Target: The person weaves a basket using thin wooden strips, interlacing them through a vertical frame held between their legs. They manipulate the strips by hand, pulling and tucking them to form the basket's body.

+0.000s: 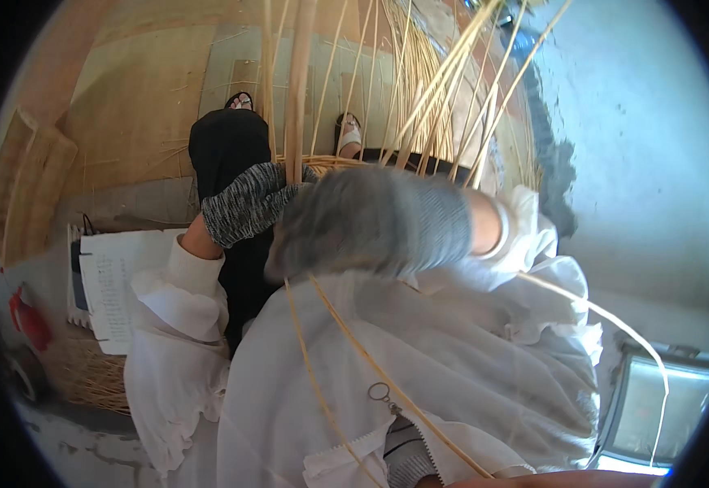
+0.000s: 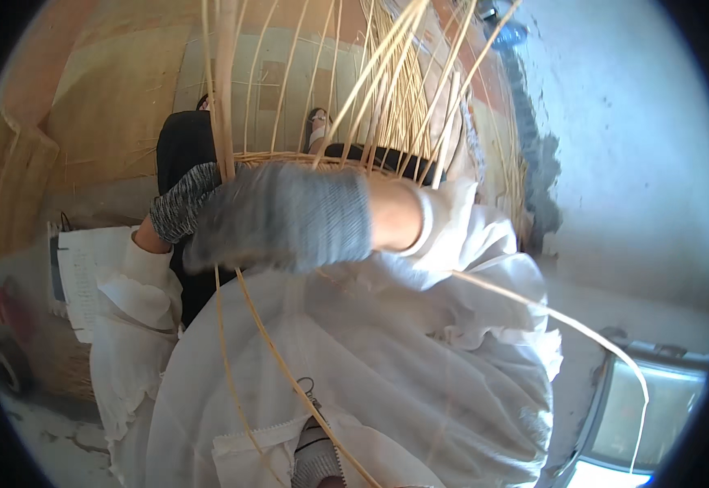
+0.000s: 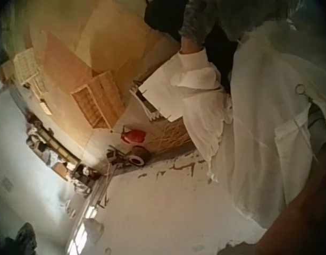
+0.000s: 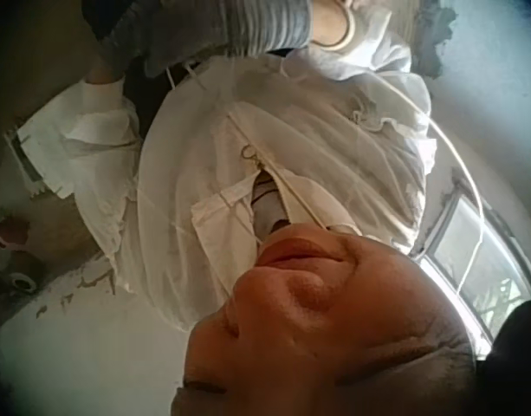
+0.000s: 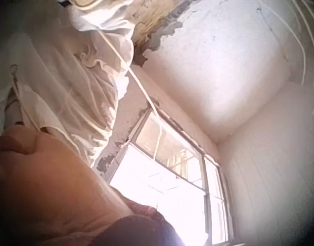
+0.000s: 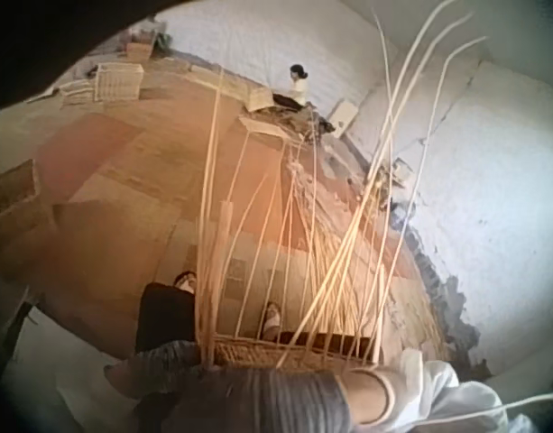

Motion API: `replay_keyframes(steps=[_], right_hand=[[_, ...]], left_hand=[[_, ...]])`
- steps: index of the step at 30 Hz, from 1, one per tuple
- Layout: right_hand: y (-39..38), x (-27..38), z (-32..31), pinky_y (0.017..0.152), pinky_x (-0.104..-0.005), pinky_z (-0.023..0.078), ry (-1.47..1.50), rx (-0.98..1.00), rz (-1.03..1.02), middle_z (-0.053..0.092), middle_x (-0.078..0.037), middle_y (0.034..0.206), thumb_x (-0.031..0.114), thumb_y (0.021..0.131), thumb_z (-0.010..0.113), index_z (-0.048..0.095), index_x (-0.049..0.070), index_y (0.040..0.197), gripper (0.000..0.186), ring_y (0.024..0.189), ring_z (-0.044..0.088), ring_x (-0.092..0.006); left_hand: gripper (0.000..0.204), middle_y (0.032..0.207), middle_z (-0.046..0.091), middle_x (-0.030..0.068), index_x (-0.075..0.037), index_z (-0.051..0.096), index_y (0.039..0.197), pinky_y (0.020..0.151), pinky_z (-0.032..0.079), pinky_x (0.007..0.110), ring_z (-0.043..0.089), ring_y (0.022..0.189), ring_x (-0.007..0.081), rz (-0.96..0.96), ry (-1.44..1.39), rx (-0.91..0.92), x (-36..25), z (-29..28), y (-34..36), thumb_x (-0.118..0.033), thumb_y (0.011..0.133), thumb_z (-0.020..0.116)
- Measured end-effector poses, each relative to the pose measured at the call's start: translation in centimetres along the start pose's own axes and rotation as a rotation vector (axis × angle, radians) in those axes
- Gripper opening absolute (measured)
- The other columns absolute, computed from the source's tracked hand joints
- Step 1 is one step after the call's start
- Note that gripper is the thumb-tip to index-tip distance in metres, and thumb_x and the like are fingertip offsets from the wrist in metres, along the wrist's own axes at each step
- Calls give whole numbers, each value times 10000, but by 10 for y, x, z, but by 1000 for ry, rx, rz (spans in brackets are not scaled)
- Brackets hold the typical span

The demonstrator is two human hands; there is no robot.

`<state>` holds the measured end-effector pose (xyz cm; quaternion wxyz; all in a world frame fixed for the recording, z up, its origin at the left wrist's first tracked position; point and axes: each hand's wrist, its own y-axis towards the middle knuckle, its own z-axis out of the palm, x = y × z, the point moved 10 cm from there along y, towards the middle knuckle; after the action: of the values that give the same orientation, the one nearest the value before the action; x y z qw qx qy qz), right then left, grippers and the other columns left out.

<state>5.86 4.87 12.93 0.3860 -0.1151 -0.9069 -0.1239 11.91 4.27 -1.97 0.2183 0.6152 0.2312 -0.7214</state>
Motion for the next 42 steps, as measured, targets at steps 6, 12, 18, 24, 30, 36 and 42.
replay_keyframes(steps=[6,12,18,24,30,36,42], right_hand=[[17,24,57,668,-314,490,-481,300,4,587,-81,827,106,765,527,618,75,945,204,772,585,-244],[-72,13,14,658,-312,489,-619,-15,223,588,-62,861,132,752,553,632,115,986,247,756,589,-226],[-117,-20,-1,620,-324,496,-192,-521,557,613,-78,827,176,817,599,636,95,1008,211,740,606,-256],[-112,-50,-51,622,-341,511,-452,-808,639,622,-148,836,152,831,576,598,76,1037,221,740,619,-291],[-62,-61,-65,759,-313,519,13,-693,743,562,-190,1122,168,770,639,447,74,1261,535,849,630,-240],[-173,-76,2,824,-368,495,643,-1251,444,457,-153,1302,227,830,636,391,68,1318,569,1085,535,-232],[-142,47,-54,720,-341,502,-562,-612,877,632,-121,948,118,727,648,624,20,943,238,872,616,-262]], left_hand=[[300,853,639,112,38,573,956,760,495,276,622,833,173,-39,-165,-6,-4,5,-6,-253,894,543],[276,804,646,84,14,600,952,718,500,267,614,762,141,-3,-350,-16,-6,7,-12,-239,845,628],[265,829,615,86,3,559,954,761,499,291,611,796,159,-69,114,-104,-19,10,-25,-54,738,700],[210,800,608,85,3,550,945,686,503,268,595,732,143,-115,219,-345,-7,9,-32,-40,772,661],[161,787,618,94,1,544,931,654,502,271,608,717,148,-20,321,-424,-12,6,-29,-32,799,629],[112,866,616,91,-6,546,928,728,511,263,600,790,147,-9,-175,-495,0,7,-32,13,822,576],[90,894,616,92,-3,551,938,772,505,259,595,844,151,-61,-204,-501,4,10,-24,6,848,540]])
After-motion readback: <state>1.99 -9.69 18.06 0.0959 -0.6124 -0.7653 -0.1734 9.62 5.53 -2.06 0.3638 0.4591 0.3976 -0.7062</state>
